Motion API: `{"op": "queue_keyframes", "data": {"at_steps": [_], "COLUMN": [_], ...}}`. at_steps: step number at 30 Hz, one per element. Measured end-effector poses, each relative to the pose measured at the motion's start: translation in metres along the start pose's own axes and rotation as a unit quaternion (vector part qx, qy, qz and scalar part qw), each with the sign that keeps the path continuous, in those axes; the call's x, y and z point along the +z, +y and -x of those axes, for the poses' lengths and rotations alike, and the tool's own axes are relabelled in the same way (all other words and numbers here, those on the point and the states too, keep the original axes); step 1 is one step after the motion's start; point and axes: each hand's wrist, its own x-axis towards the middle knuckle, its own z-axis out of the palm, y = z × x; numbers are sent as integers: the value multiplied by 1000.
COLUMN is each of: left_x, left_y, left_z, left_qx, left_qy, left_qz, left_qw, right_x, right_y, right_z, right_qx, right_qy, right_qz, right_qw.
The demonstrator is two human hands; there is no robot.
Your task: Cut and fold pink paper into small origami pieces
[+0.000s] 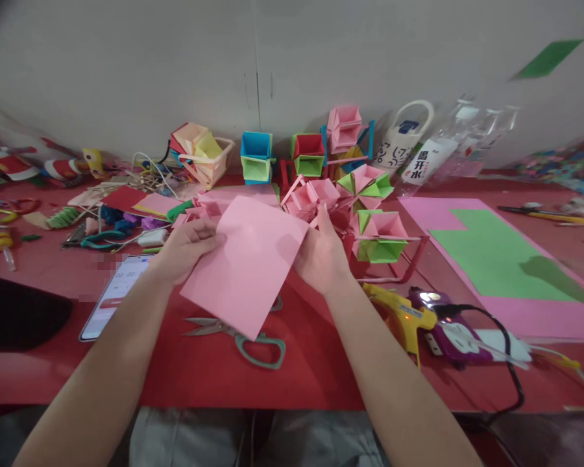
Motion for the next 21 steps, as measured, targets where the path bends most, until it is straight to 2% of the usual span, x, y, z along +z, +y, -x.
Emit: {"op": "queue_keyframes", "data": {"at_steps": [2,4,6,8,12,16,19,21], "left_x": [1,4,6,7,5,4,4,3], "left_y": [-3,-4,-3,-2,-3,-6,-6,-6], "left_z": [-1,0,2,3,0,-3,-4,-5], "left_qx": [-2,-35,-68,-70,-23,30,84,97], "left_qy": [19,-7,-47,-60,-5,46,110,137], "left_qz": [23,17,4,3,5,-31,-28,-11], "left_qw": [1000,999,997,996,1000,998,990,986], "right_x": [2,4,7,8,8,8,11,14], "right_y": [4,10,17,23,28,27,24,21], "right_z": [-1,-2,-2,-2,-3,-2,2,4], "right_qx": [-17,7,32,38,24,-20,-52,-42], "right_qy": [21,23,50,72,83,74,56,36], "right_qz": [11,8,1,5,33,37,27,28], "right_qw": [1000,1000,998,997,996,996,997,998]}}
